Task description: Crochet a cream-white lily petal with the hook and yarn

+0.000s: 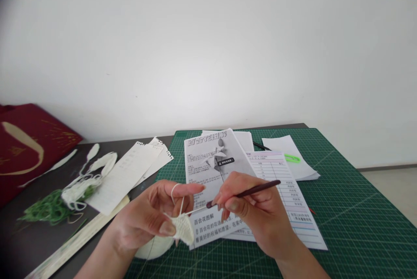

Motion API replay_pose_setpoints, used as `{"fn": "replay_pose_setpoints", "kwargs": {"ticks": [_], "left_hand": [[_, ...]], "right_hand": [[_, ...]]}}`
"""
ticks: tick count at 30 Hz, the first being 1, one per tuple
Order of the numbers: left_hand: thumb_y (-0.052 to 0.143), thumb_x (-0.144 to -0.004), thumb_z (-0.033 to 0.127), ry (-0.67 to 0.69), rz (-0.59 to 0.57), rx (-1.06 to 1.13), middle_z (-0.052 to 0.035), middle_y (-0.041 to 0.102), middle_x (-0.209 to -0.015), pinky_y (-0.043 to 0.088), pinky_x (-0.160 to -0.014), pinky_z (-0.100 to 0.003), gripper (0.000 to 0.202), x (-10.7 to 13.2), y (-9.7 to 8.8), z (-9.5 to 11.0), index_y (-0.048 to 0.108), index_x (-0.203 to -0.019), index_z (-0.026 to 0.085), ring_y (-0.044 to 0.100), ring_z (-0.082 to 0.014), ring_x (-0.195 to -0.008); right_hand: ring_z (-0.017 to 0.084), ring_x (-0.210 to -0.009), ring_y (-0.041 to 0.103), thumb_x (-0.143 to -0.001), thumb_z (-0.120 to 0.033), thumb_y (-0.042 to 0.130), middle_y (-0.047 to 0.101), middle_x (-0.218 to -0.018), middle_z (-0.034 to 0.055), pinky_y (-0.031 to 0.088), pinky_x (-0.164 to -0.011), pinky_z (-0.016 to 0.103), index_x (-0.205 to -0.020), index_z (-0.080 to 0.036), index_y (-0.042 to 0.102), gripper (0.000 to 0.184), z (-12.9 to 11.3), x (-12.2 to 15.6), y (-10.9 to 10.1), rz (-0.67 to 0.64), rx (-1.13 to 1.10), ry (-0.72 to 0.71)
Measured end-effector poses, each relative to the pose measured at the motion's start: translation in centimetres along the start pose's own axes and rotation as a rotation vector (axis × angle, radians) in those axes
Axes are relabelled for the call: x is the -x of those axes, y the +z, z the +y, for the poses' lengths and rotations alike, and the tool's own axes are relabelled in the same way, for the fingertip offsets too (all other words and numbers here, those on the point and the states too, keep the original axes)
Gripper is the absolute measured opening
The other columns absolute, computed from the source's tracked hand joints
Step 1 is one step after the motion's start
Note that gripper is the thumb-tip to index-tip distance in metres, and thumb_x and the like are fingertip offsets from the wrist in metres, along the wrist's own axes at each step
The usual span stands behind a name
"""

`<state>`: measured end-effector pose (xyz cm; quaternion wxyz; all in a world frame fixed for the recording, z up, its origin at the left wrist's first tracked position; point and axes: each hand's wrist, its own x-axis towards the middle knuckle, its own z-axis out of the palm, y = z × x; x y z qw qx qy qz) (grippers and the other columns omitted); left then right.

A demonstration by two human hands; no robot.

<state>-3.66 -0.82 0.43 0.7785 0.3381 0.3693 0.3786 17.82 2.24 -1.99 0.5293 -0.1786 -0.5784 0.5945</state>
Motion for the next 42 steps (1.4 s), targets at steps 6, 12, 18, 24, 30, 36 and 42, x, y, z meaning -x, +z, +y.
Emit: {"fn": "replay_pose_setpoints", "kwargs": {"ticks": [6,12,18,24,30,36,42], "left_hand": [[0.083,-0.054,0.023,0.077,0.013,-0.113,0.0011,0.052,-0.060,0.036,-0.061,-0.030,0.043,0.3,0.0,-0.2,0.079,-0.096,0.026,0.046,-0.0148,-0.059],[0.074,-0.070,0.015,0.419,0.216,-0.359,0.0011,0.057,-0.070,0.041,-0.078,-0.034,0.040,-0.4,0.8,-1.1,0.074,-0.105,0.033,0.052,-0.0173,-0.074],[0.068,-0.077,0.011,0.619,0.353,-0.574,0.0006,0.062,-0.078,0.042,-0.081,-0.032,0.046,-1.1,1.0,-2.4,0.068,-0.115,0.037,0.053,-0.0166,-0.079],[0.071,-0.076,0.014,0.524,0.502,-0.472,0.0033,0.058,-0.070,0.041,-0.083,-0.030,0.046,-1.4,1.5,-2.5,0.068,-0.117,0.035,0.054,-0.0149,-0.077],[0.076,-0.068,0.011,0.341,0.382,-0.039,0.0057,0.056,-0.062,0.040,-0.063,-0.022,0.055,-1.8,1.7,-1.9,0.066,-0.120,0.027,0.048,-0.0078,-0.057],[0.076,-0.056,0.003,0.129,0.150,0.177,0.0044,0.057,-0.060,0.038,-0.061,-0.020,0.066,-1.5,0.5,-0.7,0.066,-0.119,0.017,0.048,-0.0067,-0.054],[0.077,-0.063,0.008,0.273,0.249,-0.067,0.0055,0.056,-0.062,0.039,-0.061,-0.024,0.071,-1.0,0.8,-0.7,0.058,-0.128,0.029,0.050,-0.0107,-0.059]], "right_hand": [[0.012,-0.048,0.059,-0.079,-0.030,0.072,0.065,-0.058,0.0014,0.051,-0.044,0.021,-0.078,-0.019,0.076,0.012,0.6,-0.3,0.4,0.125,-0.251,0.191],[0.008,-0.044,0.060,-0.074,-0.029,0.077,0.069,-0.054,0.0013,0.053,-0.043,0.015,-0.078,-0.015,0.077,0.014,1.3,-0.8,1.7,0.289,-0.430,0.453],[0.009,-0.050,0.063,-0.074,-0.027,0.077,0.071,-0.058,0.0014,0.054,-0.046,0.014,-0.081,-0.016,0.077,0.013,1.7,-0.6,2.4,0.379,-0.369,0.367],[0.013,-0.062,0.069,-0.085,-0.015,0.064,0.076,-0.074,0.0009,0.058,-0.058,0.022,-0.096,-0.025,0.074,0.018,2.1,0.5,2.6,0.333,0.120,0.032],[0.023,-0.085,0.066,-0.075,0.010,0.054,0.071,-0.095,0.0163,0.057,-0.068,0.034,-0.117,-0.008,0.064,0.047,1.8,0.9,2.6,0.019,0.719,-0.578],[0.019,-0.078,0.064,-0.078,0.008,0.054,0.070,-0.090,0.0115,0.055,-0.063,0.031,-0.112,-0.013,0.067,0.042,1.1,0.7,2.3,-0.025,0.536,-0.478],[0.011,-0.055,0.061,-0.085,-0.012,0.061,0.068,-0.075,-0.0005,0.051,-0.049,0.024,-0.096,-0.026,0.072,0.020,1.7,0.4,2.5,0.207,0.163,-0.080]]}}
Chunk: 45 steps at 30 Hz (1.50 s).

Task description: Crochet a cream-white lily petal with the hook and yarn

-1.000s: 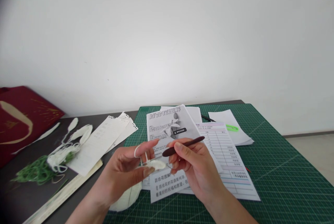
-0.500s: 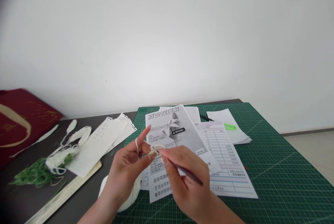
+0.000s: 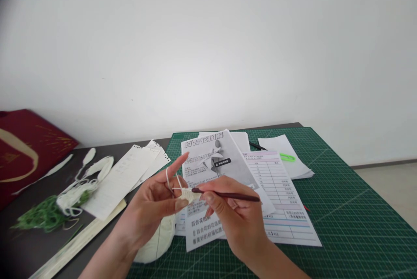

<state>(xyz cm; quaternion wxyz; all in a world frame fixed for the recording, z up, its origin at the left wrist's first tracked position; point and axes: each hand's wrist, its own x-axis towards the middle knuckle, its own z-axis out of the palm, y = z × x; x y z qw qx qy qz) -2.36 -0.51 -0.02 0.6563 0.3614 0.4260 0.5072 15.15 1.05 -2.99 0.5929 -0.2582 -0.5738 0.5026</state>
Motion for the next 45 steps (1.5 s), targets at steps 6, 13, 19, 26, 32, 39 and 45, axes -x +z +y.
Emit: {"fn": "replay_pose_setpoints", "kwargs": {"ticks": [6,13,19,26,32,39,45], "left_hand": [[0.075,-0.069,0.011,0.190,0.210,-0.264,0.0042,0.054,-0.064,0.040,-0.064,-0.026,0.033,0.1,0.9,-1.0,0.072,-0.101,0.022,0.047,-0.0119,-0.064],[0.075,-0.068,0.010,0.015,0.011,0.104,0.0067,0.054,-0.061,0.036,-0.059,-0.023,0.076,0.0,0.7,-1.1,0.049,-0.136,0.028,0.047,-0.0086,-0.056],[0.075,-0.059,-0.001,-0.125,-0.116,0.285,0.0033,0.063,-0.064,0.039,-0.062,-0.020,0.074,-0.2,-0.1,0.0,0.059,-0.127,0.022,0.054,-0.0078,-0.058],[0.073,-0.055,-0.001,-0.136,-0.186,0.326,0.0029,0.062,-0.062,0.043,-0.061,-0.021,0.072,-0.1,-0.3,0.3,0.064,-0.122,0.022,0.058,-0.0108,-0.057],[0.074,-0.053,-0.001,-0.154,-0.206,0.346,0.0039,0.056,-0.060,0.042,-0.056,-0.022,0.071,-0.1,-0.8,0.2,0.067,-0.120,0.024,0.054,-0.0111,-0.054],[0.074,-0.052,0.001,-0.160,-0.233,0.327,0.0035,0.056,-0.060,0.040,-0.055,-0.022,0.071,0.1,-1.1,0.3,0.067,-0.119,0.026,0.052,-0.0108,-0.054],[0.077,-0.050,0.004,-0.194,-0.292,0.289,0.0023,0.057,-0.057,0.036,-0.050,-0.022,0.070,0.1,-1.4,0.3,0.069,-0.116,0.027,0.050,-0.0115,-0.052]], "right_hand": [[0.015,-0.068,0.065,-0.083,-0.003,0.059,0.071,-0.082,0.0038,0.055,-0.059,0.026,-0.102,-0.021,0.071,0.029,0.2,0.4,0.3,0.015,0.254,-0.146],[0.024,-0.089,0.062,-0.076,0.009,0.051,0.067,-0.100,0.0183,0.057,-0.067,0.035,-0.120,-0.005,0.062,0.047,0.6,0.8,-0.2,-0.212,0.556,-0.676],[0.018,-0.075,0.061,-0.076,0.011,0.052,0.068,-0.090,0.0081,0.054,-0.060,0.031,-0.115,-0.016,0.066,0.049,-0.1,0.4,-0.3,-0.195,0.344,-0.482],[0.017,-0.070,0.064,-0.081,0.000,0.060,0.070,-0.086,0.0047,0.053,-0.058,0.029,-0.103,-0.023,0.071,0.033,-0.6,0.1,-0.3,-0.146,0.158,-0.229],[0.015,-0.058,0.061,-0.086,-0.016,0.063,0.069,-0.079,0.0033,0.049,-0.050,0.028,-0.092,-0.024,0.073,0.015,-0.1,0.0,-0.3,-0.066,-0.089,-0.039],[0.014,-0.056,0.060,-0.086,-0.025,0.064,0.063,-0.074,0.0010,0.048,-0.051,0.028,-0.094,-0.025,0.073,0.011,0.3,-0.3,-1.1,-0.057,-0.204,0.067],[0.014,-0.052,0.060,-0.086,-0.026,0.064,0.062,-0.070,0.0006,0.048,-0.049,0.028,-0.091,-0.024,0.073,0.010,0.3,-0.5,-1.5,-0.090,-0.211,0.079]]}}
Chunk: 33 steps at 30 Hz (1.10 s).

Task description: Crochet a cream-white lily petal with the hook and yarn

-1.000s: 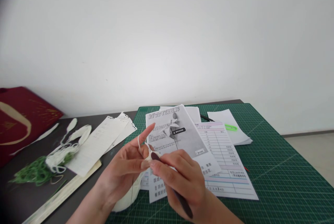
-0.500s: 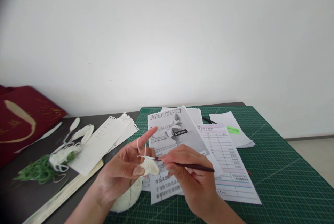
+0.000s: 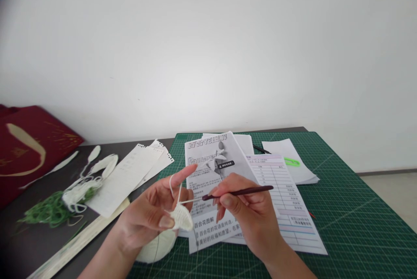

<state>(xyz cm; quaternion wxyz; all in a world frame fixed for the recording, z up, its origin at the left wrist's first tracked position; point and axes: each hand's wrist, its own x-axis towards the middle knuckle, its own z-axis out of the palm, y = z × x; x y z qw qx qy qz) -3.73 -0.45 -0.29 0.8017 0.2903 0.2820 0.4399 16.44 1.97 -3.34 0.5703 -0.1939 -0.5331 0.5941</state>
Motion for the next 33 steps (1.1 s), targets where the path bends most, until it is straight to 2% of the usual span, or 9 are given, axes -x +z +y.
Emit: {"fn": "replay_pose_setpoints", "kwargs": {"ticks": [8,21,29,33], "left_hand": [[0.083,-0.045,0.008,-0.074,-0.046,0.023,0.0041,0.048,-0.056,0.040,-0.043,-0.020,0.068,-0.1,0.1,0.0,0.073,-0.109,0.026,0.046,-0.0112,-0.051],[0.085,-0.046,0.010,-0.117,-0.119,0.021,0.0036,0.054,-0.056,0.051,-0.046,-0.026,0.065,0.1,-0.4,-0.4,0.073,-0.107,0.025,0.053,-0.0137,-0.052],[0.085,-0.046,0.013,-0.132,-0.175,-0.010,0.0035,0.055,-0.057,0.050,-0.050,-0.026,0.063,0.1,-0.9,-0.6,0.074,-0.106,0.028,0.056,-0.0142,-0.053],[0.082,-0.056,0.016,-0.024,-0.154,-0.230,0.0016,0.054,-0.063,0.045,-0.054,-0.027,0.055,0.4,-0.6,-0.1,0.073,-0.108,0.031,0.052,-0.0139,-0.057]], "right_hand": [[0.013,-0.056,0.059,-0.087,-0.027,0.063,0.060,-0.076,0.0021,0.048,-0.048,0.026,-0.089,-0.023,0.072,0.010,-0.4,-0.1,0.0,-0.051,-0.031,0.009],[0.012,-0.057,0.059,-0.088,-0.028,0.062,0.057,-0.076,0.0013,0.051,-0.048,0.024,-0.087,-0.023,0.071,0.010,-0.7,-0.1,-0.2,-0.117,-0.094,0.052],[0.011,-0.052,0.059,-0.084,-0.030,0.066,0.059,-0.071,0.0011,0.051,-0.043,0.022,-0.082,-0.021,0.072,0.011,-0.8,-0.4,-0.3,-0.081,-0.140,0.089],[0.010,-0.045,0.056,-0.082,-0.031,0.069,0.060,-0.057,-0.0007,0.051,-0.039,0.017,-0.080,-0.021,0.074,0.012,-0.3,-0.5,0.2,0.015,-0.248,0.242]]}}
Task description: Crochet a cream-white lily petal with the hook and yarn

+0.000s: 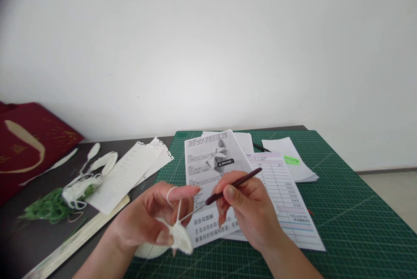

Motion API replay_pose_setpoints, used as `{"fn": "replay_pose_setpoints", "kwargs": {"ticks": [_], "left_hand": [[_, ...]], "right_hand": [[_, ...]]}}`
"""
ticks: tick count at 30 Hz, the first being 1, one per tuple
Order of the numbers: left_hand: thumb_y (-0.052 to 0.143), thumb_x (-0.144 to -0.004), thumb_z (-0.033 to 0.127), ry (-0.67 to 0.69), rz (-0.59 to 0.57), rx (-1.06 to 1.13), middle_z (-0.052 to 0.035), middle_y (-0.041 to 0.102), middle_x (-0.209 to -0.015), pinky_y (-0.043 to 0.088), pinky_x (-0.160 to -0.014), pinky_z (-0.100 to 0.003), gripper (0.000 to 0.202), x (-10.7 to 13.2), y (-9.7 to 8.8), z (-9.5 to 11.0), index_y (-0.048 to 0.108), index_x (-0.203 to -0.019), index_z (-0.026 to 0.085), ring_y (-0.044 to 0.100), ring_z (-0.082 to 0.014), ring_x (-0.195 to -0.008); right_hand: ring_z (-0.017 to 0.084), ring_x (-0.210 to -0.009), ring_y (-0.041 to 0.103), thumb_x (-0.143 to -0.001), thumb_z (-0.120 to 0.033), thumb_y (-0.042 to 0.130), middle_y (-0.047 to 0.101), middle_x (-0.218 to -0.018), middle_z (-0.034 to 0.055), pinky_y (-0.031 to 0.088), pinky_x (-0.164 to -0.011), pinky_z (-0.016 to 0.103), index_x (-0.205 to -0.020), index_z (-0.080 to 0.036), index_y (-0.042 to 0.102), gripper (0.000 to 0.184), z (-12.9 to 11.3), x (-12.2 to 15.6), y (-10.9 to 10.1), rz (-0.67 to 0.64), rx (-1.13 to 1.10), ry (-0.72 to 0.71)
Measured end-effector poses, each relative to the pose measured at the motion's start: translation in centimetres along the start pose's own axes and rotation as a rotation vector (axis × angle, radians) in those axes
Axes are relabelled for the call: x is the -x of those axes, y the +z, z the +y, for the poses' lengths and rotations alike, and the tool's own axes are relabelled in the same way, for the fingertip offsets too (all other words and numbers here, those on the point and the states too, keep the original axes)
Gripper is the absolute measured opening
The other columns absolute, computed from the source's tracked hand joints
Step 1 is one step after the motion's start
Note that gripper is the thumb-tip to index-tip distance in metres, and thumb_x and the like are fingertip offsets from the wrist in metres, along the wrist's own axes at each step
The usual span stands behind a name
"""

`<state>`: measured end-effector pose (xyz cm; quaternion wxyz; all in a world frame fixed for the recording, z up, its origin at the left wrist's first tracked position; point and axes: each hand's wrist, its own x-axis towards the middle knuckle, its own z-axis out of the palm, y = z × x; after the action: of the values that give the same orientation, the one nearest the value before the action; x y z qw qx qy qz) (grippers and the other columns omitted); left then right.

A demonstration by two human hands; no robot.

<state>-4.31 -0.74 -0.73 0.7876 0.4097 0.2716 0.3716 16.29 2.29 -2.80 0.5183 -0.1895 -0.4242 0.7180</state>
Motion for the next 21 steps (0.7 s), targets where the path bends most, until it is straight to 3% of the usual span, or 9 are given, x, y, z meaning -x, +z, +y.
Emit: {"fn": "replay_pose_setpoints", "kwargs": {"ticks": [4,6,11,16,19,21], "left_hand": [[0.074,-0.069,0.016,0.186,0.181,-0.338,0.0018,0.051,-0.064,0.040,-0.066,-0.027,0.045,0.5,0.5,1.2,0.072,-0.110,0.035,0.048,-0.0139,-0.065],[0.072,-0.072,0.016,0.220,0.237,-0.444,0.0015,0.052,-0.066,0.041,-0.071,-0.030,0.044,0.6,0.6,1.5,0.071,-0.112,0.035,0.049,-0.0155,-0.068],[0.070,-0.071,0.012,0.206,0.213,-0.440,0.0007,0.055,-0.071,0.043,-0.071,-0.030,0.051,0.9,0.3,1.1,0.068,-0.115,0.038,0.053,-0.0177,-0.073],[0.063,-0.076,0.008,0.255,0.161,-0.603,-0.0010,0.066,-0.083,0.047,-0.072,-0.028,0.056,1.4,1.0,1.1,0.063,-0.122,0.040,0.059,-0.0177,-0.076],[0.060,-0.071,0.001,0.274,0.126,-0.712,-0.0017,0.071,-0.092,0.048,-0.067,-0.023,0.066,1.8,1.6,1.4,0.059,-0.127,0.037,0.063,-0.0175,-0.078],[0.061,-0.068,0.000,0.231,0.155,-0.781,-0.0033,0.072,-0.105,0.050,-0.069,-0.023,0.065,2.2,1.6,1.2,0.062,-0.125,0.033,0.065,-0.0199,-0.085]], "right_hand": [[0.009,-0.044,0.059,-0.078,-0.030,0.073,0.066,-0.055,0.0001,0.055,-0.043,0.017,-0.080,-0.018,0.075,0.013,0.8,-0.2,0.8,0.126,-0.130,0.157],[0.009,-0.049,0.062,-0.077,-0.030,0.074,0.068,-0.058,0.0004,0.057,-0.051,0.018,-0.080,-0.018,0.076,0.013,1.1,-0.1,1.3,0.152,-0.127,0.158],[0.012,-0.063,0.065,-0.082,-0.030,0.070,0.071,-0.072,0.0009,0.057,-0.061,0.022,-0.087,-0.024,0.075,0.009,1.7,0.5,1.9,0.139,0.062,0.022],[0.017,-0.068,0.063,-0.087,-0.028,0.061,0.068,-0.076,0.0039,0.053,-0.062,0.028,-0.091,-0.023,0.072,0.012,1.7,1.1,1.9,-0.002,0.324,-0.215],[0.018,-0.072,0.065,-0.086,-0.021,0.062,0.069,-0.081,0.0060,0.053,-0.063,0.028,-0.098,-0.024,0.072,0.016,1.9,1.4,2.3,-0.090,0.430,-0.367],[0.018,-0.074,0.065,-0.086,-0.021,0.062,0.070,-0.081,0.0052,0.053,-0.066,0.028,-0.098,-0.026,0.071,0.016,2.2,1.4,2.6,-0.043,0.429,-0.382]]}}
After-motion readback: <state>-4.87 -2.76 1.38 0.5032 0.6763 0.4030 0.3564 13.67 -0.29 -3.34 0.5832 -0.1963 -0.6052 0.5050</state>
